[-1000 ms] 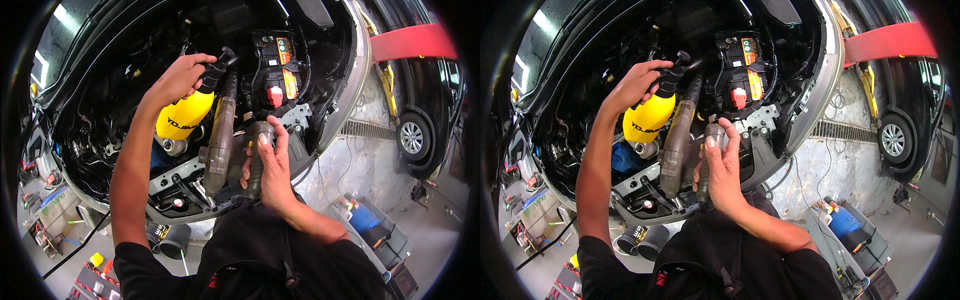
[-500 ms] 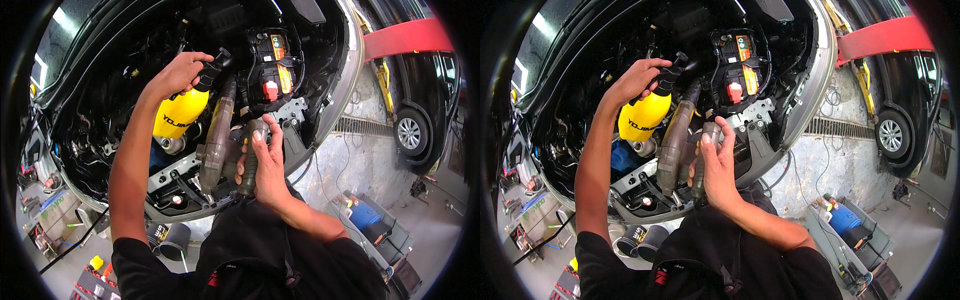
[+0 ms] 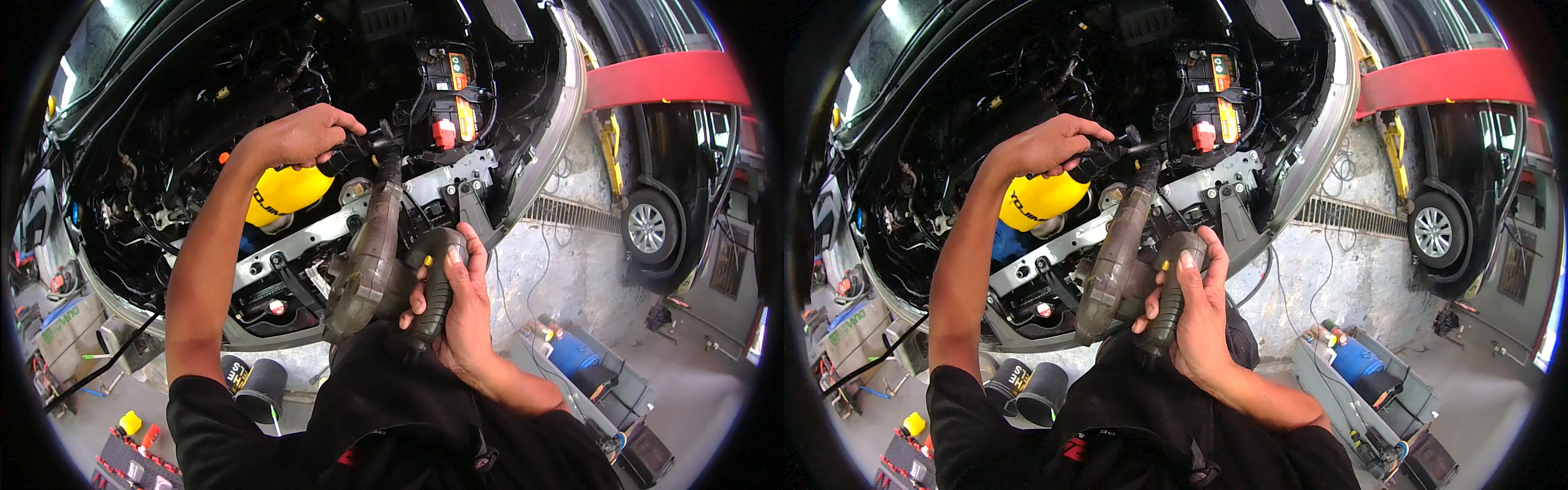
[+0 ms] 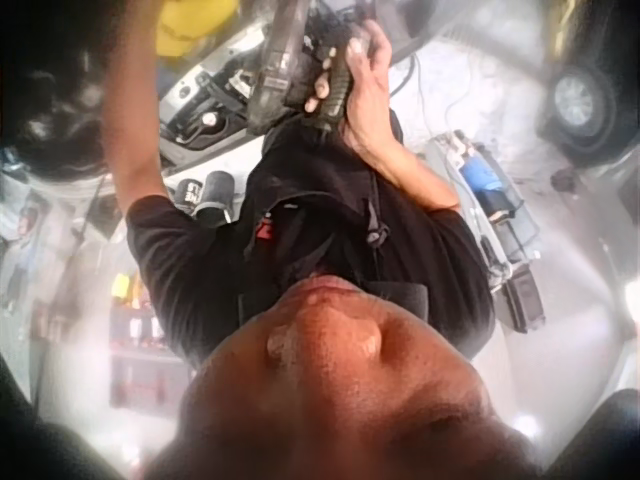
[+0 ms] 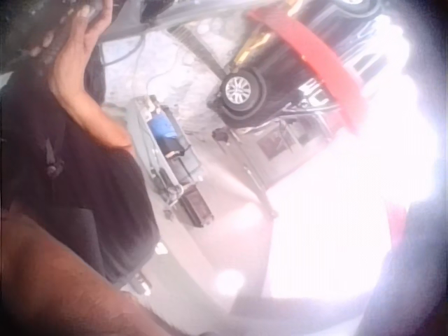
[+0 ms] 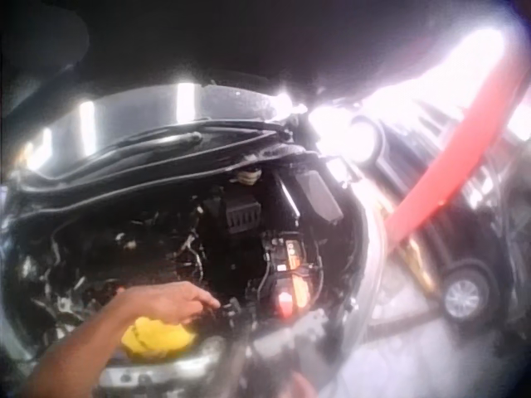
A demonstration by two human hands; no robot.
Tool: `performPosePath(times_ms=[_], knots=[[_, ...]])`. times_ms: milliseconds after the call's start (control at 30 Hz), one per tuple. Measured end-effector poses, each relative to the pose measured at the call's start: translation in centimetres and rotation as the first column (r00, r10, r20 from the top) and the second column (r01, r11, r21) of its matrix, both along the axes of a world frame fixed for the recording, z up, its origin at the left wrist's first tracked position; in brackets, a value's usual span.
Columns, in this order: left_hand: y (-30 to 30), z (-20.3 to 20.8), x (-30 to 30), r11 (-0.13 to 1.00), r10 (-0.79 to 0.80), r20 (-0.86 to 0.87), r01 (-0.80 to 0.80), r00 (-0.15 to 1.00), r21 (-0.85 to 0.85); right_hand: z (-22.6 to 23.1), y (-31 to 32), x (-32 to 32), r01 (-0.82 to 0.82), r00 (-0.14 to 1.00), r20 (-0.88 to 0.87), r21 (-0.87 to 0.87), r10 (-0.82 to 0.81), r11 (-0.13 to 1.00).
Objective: The person sprays a cleaning solution from a yellow bottle onto the car engine bay and uses a handheld blower to dry and clean various components. The person moves the tools around the engine bay, targeting different areas including the battery and surrounding parts.
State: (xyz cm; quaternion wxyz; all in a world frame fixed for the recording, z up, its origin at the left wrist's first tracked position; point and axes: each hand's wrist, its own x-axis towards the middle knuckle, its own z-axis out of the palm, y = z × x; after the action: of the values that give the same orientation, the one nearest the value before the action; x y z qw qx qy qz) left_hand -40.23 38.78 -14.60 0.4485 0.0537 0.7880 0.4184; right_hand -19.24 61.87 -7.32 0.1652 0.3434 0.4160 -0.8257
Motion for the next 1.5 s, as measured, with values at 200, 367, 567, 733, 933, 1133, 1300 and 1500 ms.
performPosePath(times_ms=[200, 367, 567, 733, 933, 1133, 1300, 1500], knots=[[0.4, -0.5, 1.8, 1.000, 0.017, -0.054, -0.017, 0.998, 0.013, -0.1, -1.5, 1.0, 0.021, 0.999, -0.038, 0.018, -0.021, 1.000], [-0.7, 0.0, 2.4, 0.996, 0.006, 0.007, -0.006, 1.000, 0.088, 0.2, 0.0, 0.5, -0.040, 0.999, 0.008, 0.046, 0.039, 0.998], [-4.2, 0.8, 4.8, 0.998, 0.043, -0.027, -0.044, 0.999, -0.041, 3.4, 6.6, -4.7, -0.471, 0.879, 0.077, 0.294, 0.471, 0.832], [-7.2, 1.1, 7.0, 0.993, 0.072, 0.030, -0.069, 0.997, -0.092, 7.1, 8.8, -10.9, -0.749, 0.525, 0.242, 0.586, 0.816, 0.309], [-9.9, 1.7, 8.6, 0.995, 0.083, 0.123, -0.076, 0.989, -0.062, 10.0, 7.4, -17.7, -0.680, 0.161, 0.360, 0.715, 0.919, -0.161], [-9.9, 1.6, 9.4, 0.994, 0.094, -0.047, -0.097, 0.994, -0.059, 7.2, 6.2, -22.9, -0.436, -0.116, 0.346, 0.825, 0.931, -0.361], [-9.0, 0.7, 8.4, 0.991, 0.087, -0.081, -0.095, 0.993, -0.098, 5.3, 3.1, -25.7, -0.398, -0.228, 0.442, 0.771, 0.868, -0.497], [-8.3, -0.2, 7.3, 0.986, 0.051, -0.018, -0.053, 0.999, -0.156, 5.2, 2.6, -27.3, -0.464, -0.252, 0.426, 0.735, 0.869, -0.495]])
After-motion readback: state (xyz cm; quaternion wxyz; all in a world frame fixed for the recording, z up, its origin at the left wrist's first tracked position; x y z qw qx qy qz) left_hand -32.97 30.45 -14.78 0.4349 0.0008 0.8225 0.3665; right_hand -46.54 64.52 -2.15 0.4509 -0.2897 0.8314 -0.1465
